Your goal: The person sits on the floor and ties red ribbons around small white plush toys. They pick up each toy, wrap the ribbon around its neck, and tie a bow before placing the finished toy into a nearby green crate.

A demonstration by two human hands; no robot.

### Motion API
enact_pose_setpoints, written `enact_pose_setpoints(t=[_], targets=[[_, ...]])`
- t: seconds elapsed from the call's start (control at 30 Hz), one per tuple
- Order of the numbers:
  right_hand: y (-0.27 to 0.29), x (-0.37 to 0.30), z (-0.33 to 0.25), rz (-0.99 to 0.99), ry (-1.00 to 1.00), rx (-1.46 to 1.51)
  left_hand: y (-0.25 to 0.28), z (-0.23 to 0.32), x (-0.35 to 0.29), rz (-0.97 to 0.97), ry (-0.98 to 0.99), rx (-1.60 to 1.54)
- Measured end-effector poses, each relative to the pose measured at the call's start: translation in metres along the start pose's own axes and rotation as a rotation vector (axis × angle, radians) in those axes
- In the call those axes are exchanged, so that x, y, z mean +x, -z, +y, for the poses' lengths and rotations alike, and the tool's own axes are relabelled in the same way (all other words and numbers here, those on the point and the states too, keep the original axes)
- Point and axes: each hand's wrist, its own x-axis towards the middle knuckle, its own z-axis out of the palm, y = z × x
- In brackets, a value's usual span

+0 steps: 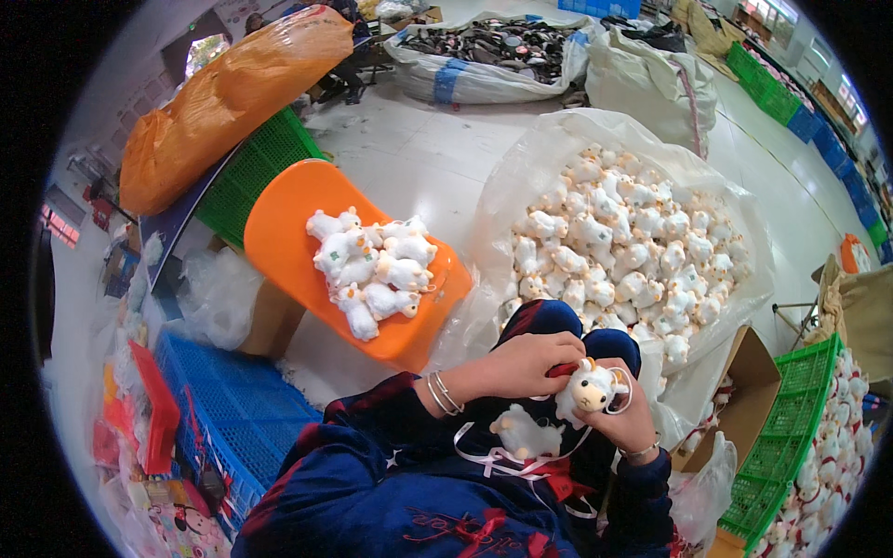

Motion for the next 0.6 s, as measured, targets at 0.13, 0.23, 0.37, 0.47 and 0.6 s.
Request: enact_pose_setpoints(t=[0.13, 0.23, 0.37, 0.47, 0.6], targets=[[0.004, -0.001, 0.005, -0.005, 0.023, 0.009, 0.004, -0.002, -0.001, -0.134, -0.031, 0.036], [0.005, 0.001, 0.007, -0.019, 0.012, 0.034, -0.009, -0.009, 0.004, 0.004, -0.002, 0.069], [0.003, 0.003, 0.007, 0.010, -0.011, 0.066, -0.010, -0.009, 0.008, 0.244, 0.020, 0.132], [0.009, 0.003, 0.010, 0.016, -0.019, 0.055, -0.008, -0.008, 0.008, 0.190, 0.028, 0.179], [0.012, 0.005, 0.011, 0.009, -0.017, 0.004, -0.005, -0.018, 0.007, 0.058, 0.088, -0.034]])
